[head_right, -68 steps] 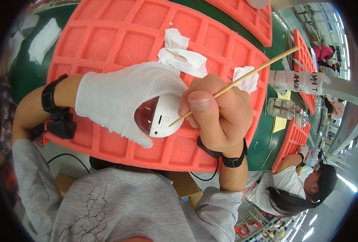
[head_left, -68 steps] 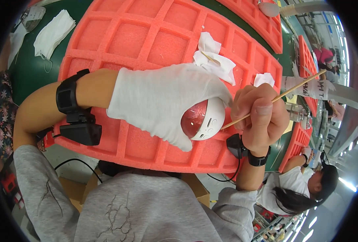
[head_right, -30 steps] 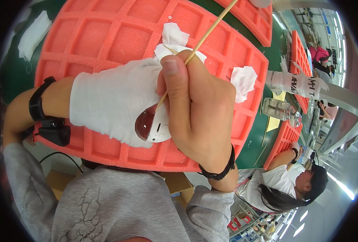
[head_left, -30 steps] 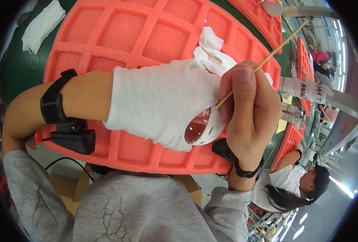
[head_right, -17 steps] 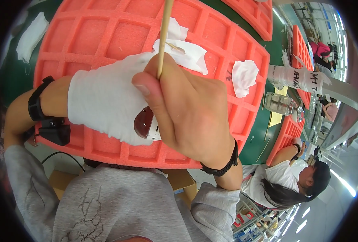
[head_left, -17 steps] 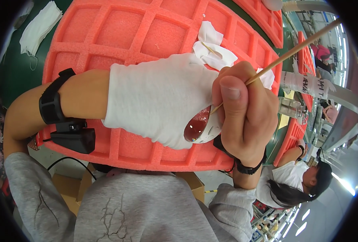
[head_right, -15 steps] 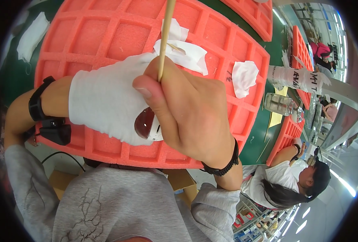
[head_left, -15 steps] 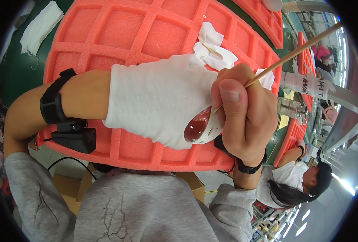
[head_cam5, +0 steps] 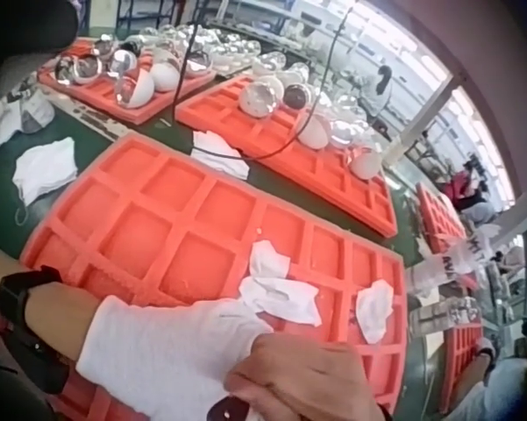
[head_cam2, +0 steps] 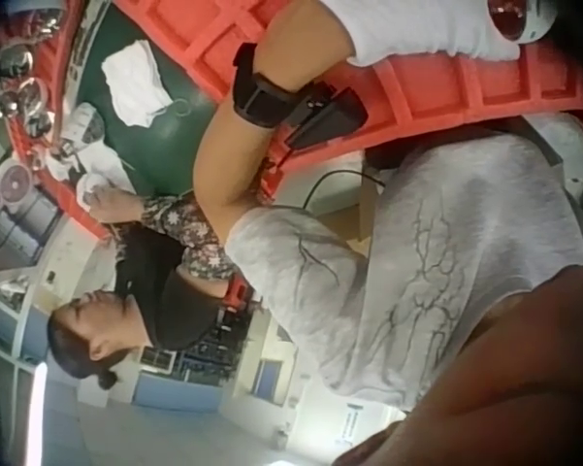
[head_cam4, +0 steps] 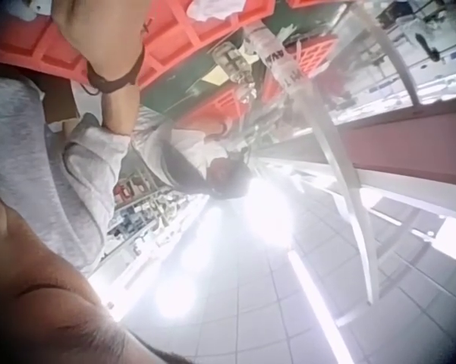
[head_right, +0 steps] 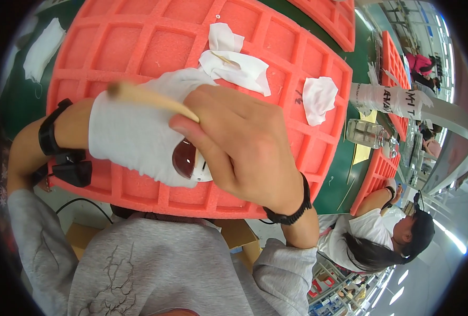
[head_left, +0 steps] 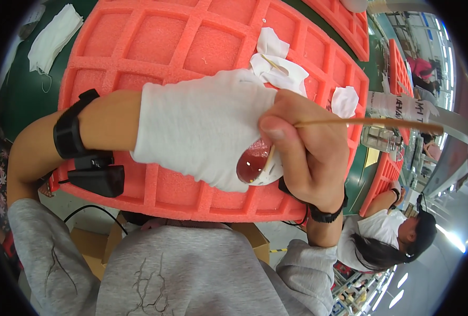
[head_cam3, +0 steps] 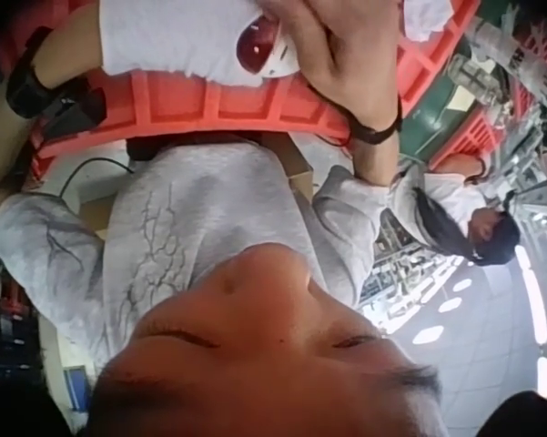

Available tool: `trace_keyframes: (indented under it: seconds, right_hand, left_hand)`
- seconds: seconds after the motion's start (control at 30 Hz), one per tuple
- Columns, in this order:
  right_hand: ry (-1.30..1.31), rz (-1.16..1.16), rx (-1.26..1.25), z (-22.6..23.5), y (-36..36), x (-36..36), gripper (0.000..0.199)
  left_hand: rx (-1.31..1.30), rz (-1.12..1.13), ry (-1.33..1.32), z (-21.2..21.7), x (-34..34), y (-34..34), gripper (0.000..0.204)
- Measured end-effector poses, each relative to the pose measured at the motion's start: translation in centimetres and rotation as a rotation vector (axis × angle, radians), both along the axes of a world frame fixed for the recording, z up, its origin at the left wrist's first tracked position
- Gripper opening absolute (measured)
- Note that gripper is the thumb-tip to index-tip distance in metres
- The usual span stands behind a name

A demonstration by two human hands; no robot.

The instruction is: The person uses a wooden stick to apply glue to the seam of a plastic sphere and then wipes it with a cloth. After removing a glove to inspect the sphere, they put the glove back on and continue wiping the device.

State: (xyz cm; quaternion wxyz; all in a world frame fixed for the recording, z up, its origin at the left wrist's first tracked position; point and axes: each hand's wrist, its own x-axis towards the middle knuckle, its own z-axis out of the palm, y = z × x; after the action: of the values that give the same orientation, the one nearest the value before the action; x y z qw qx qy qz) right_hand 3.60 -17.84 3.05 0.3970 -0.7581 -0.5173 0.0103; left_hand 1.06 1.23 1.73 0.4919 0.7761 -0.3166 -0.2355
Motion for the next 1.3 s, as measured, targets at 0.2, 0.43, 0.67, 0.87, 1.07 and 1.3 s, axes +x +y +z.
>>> trace_keyframes:
  seconds: [0.2,0.43,0.67,0.87,1.07,1.3]
  right_hand:
    - [0.312,-0.05,0.118,-0.3,-0.4,0.1,0.027]
    - [0.487,-0.209,0.142,0.9,-1.1,1.0,0.032]
    - [0.417,-0.154,0.188,0.2,-2.0,1.7,0.034]
    - [0.515,-0.119,0.211,0.1,-2.2,1.7,0.034]
    - [0.628,-0.079,0.215,0.1,-2.5,1.8,0.038]
    - [0.609,-0.099,0.199,0.2,-2.3,1.8,0.037]
  left_hand:
    - [0.033,0.01,-0.266,-1.6,-0.1,-0.6,0.039]
    - [-0.172,0.01,-0.185,-1.4,0.5,0.2,0.049]
    - [-0.522,0.308,0.147,-1.1,0.6,0.1,0.045]
    - [-0.504,0.308,0.317,-0.1,0.4,0.4,0.04]
    - [-0.543,0.315,0.334,-0.2,0.7,0.5,0.036]
    - [-0.451,0.269,0.313,0.2,0.4,1.1,0.035]
